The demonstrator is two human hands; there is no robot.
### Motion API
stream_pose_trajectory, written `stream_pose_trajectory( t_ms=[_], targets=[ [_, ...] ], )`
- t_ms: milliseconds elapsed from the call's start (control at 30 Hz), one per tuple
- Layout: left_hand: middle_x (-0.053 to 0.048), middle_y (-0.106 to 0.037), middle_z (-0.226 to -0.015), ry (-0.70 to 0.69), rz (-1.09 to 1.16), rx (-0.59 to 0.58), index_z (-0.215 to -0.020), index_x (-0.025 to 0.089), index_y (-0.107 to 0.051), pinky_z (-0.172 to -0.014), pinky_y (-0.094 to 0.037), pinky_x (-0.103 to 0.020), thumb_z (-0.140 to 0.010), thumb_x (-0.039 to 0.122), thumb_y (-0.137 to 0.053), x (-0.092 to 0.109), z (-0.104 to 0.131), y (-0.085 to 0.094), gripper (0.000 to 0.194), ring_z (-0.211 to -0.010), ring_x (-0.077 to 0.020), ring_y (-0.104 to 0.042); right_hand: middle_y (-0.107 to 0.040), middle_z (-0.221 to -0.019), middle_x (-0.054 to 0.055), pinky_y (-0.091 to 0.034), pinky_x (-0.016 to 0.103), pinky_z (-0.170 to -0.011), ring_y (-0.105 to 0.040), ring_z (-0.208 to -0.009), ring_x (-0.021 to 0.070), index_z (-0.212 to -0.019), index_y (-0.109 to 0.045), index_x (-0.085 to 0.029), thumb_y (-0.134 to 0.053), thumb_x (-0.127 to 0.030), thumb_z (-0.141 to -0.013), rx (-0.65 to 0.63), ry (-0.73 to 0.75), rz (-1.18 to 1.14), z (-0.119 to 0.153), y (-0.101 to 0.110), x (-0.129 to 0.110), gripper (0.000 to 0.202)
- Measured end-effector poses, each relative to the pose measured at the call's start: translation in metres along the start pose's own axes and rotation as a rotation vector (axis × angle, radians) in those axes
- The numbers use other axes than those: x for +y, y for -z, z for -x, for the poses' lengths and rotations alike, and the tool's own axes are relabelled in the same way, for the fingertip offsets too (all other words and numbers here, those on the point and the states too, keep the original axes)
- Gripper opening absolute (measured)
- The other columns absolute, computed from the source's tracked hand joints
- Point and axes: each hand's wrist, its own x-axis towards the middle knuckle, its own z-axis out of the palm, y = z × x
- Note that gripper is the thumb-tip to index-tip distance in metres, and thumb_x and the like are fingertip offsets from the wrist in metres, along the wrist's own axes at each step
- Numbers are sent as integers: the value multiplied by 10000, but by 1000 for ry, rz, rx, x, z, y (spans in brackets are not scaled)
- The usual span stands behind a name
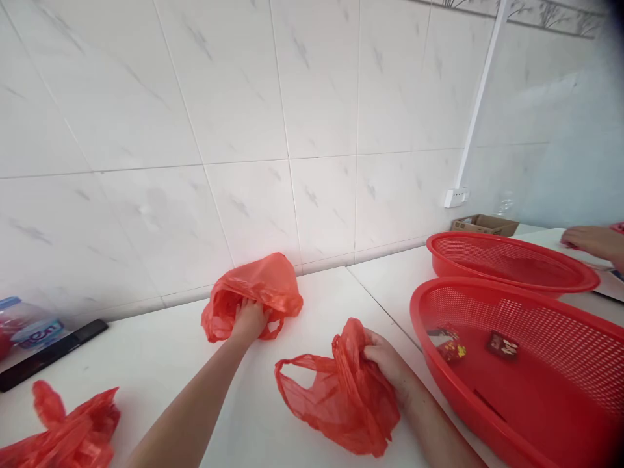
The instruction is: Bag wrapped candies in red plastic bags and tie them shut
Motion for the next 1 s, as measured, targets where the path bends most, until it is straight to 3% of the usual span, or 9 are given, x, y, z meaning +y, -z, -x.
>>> stream_pose_trajectory(
  t_ms=[233, 400, 467, 600, 667, 767, 867, 933, 1000],
  targets=[
    [-99, -655, -1019, 34, 34, -171, -978, 183, -649, -843, -474, -392, -874, 458, -485, 22, 59, -20, 337, -987, -272, -607, -628, -657, -19, -438, 253, -605, -576, -606, 139, -696, -574, -178, -597, -156, -652, 73, 20, -133, 0, 2, -2, 54],
    [-98, -605, -1223, 176, 456, -712, -1296, 262, -494, -813, -505, -349, -777, 458, -625, 50, 94, -34, 570, -1036, -248, -617, -648, -713, 4, -458, 298, -719, -605, -704, 168, -703, -593, -175, -654, -226, -683, 53, 83, -34, 1, -1, -3, 82],
    [-101, -661, -1099, 270, 611, -798, -1217, 222, -556, -773, -511, -353, -713, 363, -706, 51, 102, -40, 545, -936, -248, -651, -657, -795, 25, -463, 318, -726, -612, -764, 195, -788, -603, -186, -634, -298, -725, 133, 118, 135, 1, -3, -3, 132],
    [-38, -680, -798, 322, 632, -511, -879, 177, -638, -658, -501, -309, -733, 327, -658, 39, 106, -51, 211, -715, -205, -657, -635, -940, 49, -451, 304, -664, -594, -827, 220, -1032, -555, -225, -600, -401, -745, 692, 219, 544, 4, -10, -8, 340],
    [-16, -665, -783, 318, 641, -415, -869, 191, -618, -672, -492, -293, -762, 353, -625, 34, 106, -54, 194, -712, -182, -644, -633, -920, 57, -442, 297, -670, -586, -823, 217, -1023, -542, -221, -554, -421, -782, 843, 297, 655, 9, -19, -9, 314],
    [-2, -649, -748, 301, 667, -345, -859, 195, -608, -662, -483, -276, -784, 398, -608, 34, 108, -53, 217, -687, -165, -625, -641, -889, 52, -447, 284, -669, -586, -785, 197, -960, -556, -223, -503, -420, -828, 653, 375, 718, 16, -37, -3, 243],
    [-20, -662, -778, 276, 761, -407, -867, 183, -612, -656, -481, -273, -819, 432, -578, 41, 114, -52, 256, -689, -164, -624, -641, -997, 44, -467, 287, -707, -597, -868, 207, -1071, -553, -243, -633, -397, -736, 435, 349, 705, 14, -48, 11, 377],
    [-37, -673, -814, 312, 893, -437, -856, 172, -612, -644, -482, -269, -829, 441, -571, 41, 115, -53, 274, -693, -164, -629, -657, -956, 37, -475, 302, -704, -607, -856, 218, -1011, -592, -235, -647, -374, -716, 383, 278, 665, 9, -44, 18, 331],
    [-39, -675, -839, 395, 1037, -347, -844, 172, -606, -642, -492, -263, -812, 415, -607, 37, 111, -53, 244, -715, -163, -636, -673, -856, 35, -484, 313, -670, -619, -788, 216, -896, -613, -216, -608, -367, -752, 397, 199, 495, 2, -32, 20, 209]
  ],
)
